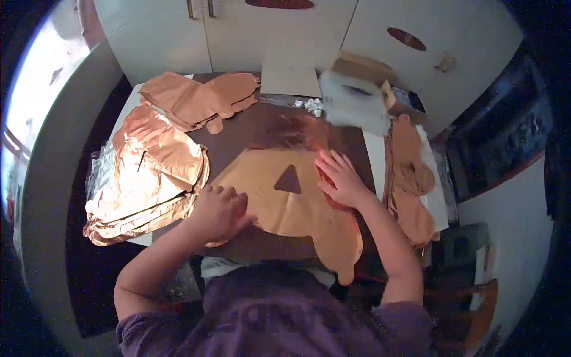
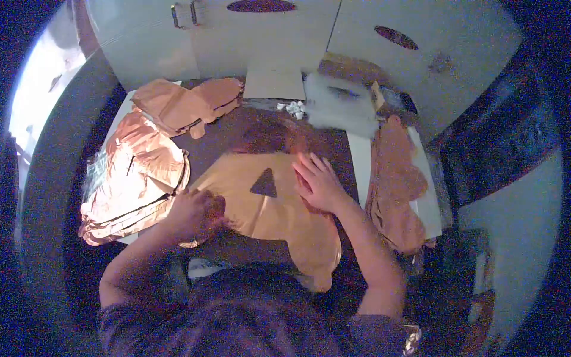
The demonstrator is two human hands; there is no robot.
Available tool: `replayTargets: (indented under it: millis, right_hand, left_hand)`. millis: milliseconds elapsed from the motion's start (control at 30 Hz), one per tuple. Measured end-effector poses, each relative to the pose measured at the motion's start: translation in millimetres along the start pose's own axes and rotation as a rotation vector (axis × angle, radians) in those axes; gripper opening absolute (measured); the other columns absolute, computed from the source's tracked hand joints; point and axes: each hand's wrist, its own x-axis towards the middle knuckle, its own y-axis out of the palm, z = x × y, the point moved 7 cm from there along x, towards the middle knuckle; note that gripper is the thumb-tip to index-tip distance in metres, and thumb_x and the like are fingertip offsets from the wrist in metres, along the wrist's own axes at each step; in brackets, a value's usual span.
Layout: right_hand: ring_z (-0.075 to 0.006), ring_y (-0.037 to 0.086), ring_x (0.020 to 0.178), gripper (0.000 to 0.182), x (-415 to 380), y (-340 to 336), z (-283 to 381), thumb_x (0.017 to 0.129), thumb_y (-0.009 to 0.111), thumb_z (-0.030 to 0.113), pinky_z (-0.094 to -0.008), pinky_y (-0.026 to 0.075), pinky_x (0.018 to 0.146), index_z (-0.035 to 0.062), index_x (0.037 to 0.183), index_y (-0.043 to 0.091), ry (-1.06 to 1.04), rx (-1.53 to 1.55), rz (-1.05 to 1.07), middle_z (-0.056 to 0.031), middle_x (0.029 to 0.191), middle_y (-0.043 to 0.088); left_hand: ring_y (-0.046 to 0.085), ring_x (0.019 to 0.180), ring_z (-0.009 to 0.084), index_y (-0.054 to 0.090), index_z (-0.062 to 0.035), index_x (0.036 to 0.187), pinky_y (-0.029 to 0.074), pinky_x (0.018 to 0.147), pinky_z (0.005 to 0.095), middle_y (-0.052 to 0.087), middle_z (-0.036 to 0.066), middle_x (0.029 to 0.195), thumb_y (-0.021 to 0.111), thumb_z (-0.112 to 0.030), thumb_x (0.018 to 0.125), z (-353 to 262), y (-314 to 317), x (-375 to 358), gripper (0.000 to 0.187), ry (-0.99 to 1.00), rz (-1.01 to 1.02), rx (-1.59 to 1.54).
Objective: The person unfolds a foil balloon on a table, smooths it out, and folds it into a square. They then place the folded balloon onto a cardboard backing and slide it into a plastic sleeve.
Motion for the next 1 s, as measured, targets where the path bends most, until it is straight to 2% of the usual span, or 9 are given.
replayTargets:
  millis: [67,167,267,367,533,633,733,900,1000]
  right_hand:
    - [-0.0434,0.033,0.139,0.052,21.0,2.3,-3.3,0.087,0.063,0.032,-0.0595,0.024,0.114,0.0105,0.134,0.053,-0.053,0.058,0.018,-0.0174,0.150,0.041]
    - [-0.0367,0.041,0.136,0.042,32.7,4.3,-8.8,0.088,0.063,0.026,-0.0515,0.029,0.114,0.0101,0.127,0.061,-0.094,0.072,-0.061,-0.0140,0.145,0.049]
    - [-0.0362,0.060,0.113,0.021,21.4,-23.6,-40.5,0.086,0.064,0.017,-0.0471,0.046,0.099,0.0063,0.103,0.070,0.018,0.271,-0.270,-0.0157,0.118,0.066]
    - [-0.0341,0.067,0.085,0.014,-26.5,-70.9,-145.5,0.088,0.063,0.013,-0.0425,0.052,0.079,0.0009,0.090,0.069,0.515,0.250,-0.608,-0.0173,0.090,0.070]
    - [-0.0304,0.068,0.088,0.037,-92.8,-110.8,-256.9,0.082,0.074,0.038,-0.0404,0.053,0.079,0.0028,0.093,0.070,0.978,-0.088,-0.525,-0.0163,0.092,0.072]
    - [-0.0324,0.069,0.089,0.039,-94.8,-93.8,-269.7,0.080,0.075,0.040,-0.0422,0.053,0.079,0.0041,0.093,0.071,0.990,-0.099,-0.334,-0.0158,0.094,0.072]
    - [-0.0330,0.069,0.089,0.036,-103.3,-82.8,-284.1,0.080,0.075,0.039,-0.0431,0.053,0.079,0.0055,0.091,0.072,1.066,-0.059,-0.375,-0.0160,0.093,0.072]
    - [-0.0311,0.069,0.083,0.027,-111.0,-72.6,-304.4,0.082,0.072,0.033,-0.0414,0.053,0.077,0.0071,0.089,0.073,1.084,-0.203,-0.439,-0.0168,0.086,0.070]
    - [-0.0280,0.067,0.078,0.022,-115.7,-79.8,-295.0,0.087,0.067,0.027,-0.0380,0.052,0.074,0.0057,0.089,0.072,1.017,-0.109,-0.636,-0.0147,0.082,0.069]
  left_hand:
    - [0.055,0.113,0.0319,0.063,-0.0077,0.104,0.045,0.089,0.0486,0.062,0.013,0.106,0.068,-0.043,0.081,14.8,-1.5,28.7,0.043,0.027,0.041,-0.008]
    - [0.050,0.122,0.0373,0.060,-0.0072,0.118,0.040,0.099,0.0510,0.058,0.018,0.122,0.069,-0.036,0.079,4.3,-30.1,62.3,0.049,0.235,-0.335,-0.087]
    - [0.043,0.130,0.0429,0.055,-0.0075,0.130,0.033,0.109,0.0548,0.050,0.019,0.138,0.068,-0.030,0.079,29.5,14.0,88.3,0.057,0.296,-0.379,-0.140]
    - [0.042,0.131,0.0434,0.055,-0.0074,0.130,0.031,0.110,0.0563,0.049,0.019,0.139,0.068,-0.030,0.079,28.8,14.7,91.9,0.057,0.265,-0.326,-0.143]
    - [0.041,0.132,0.0426,0.056,-0.0078,0.128,0.029,0.111,0.0575,0.049,0.018,0.139,0.068,-0.029,0.078,16.4,7.9,96.0,0.055,0.201,-0.249,-0.085]
    - [0.042,0.131,0.0419,0.056,-0.0087,0.127,0.028,0.112,0.0581,0.050,0.018,0.138,0.068,-0.028,0.080,12.1,-2.3,103.2,0.052,0.220,-0.255,-0.108]
    - [0.046,0.129,0.0398,0.061,-0.0088,0.122,0.031,0.112,0.0542,0.053,0.017,0.135,0.066,-0.025,0.082,6.5,-12.1,122.5,0.044,0.248,-0.363,-0.120]
    - [0.051,0.124,0.0346,0.068,-0.0047,0.109,0.042,0.105,0.0450,0.060,0.015,0.124,0.065,-0.022,0.084,-62.1,-21.9,173.1,0.030,0.351,-0.310,-0.450]
    - [0.052,0.123,0.0345,0.067,-0.0046,0.108,0.041,0.106,0.0469,0.060,0.016,0.123,0.065,-0.019,0.084,-130.9,-9.6,229.9,0.029,0.577,-0.144,-0.288]
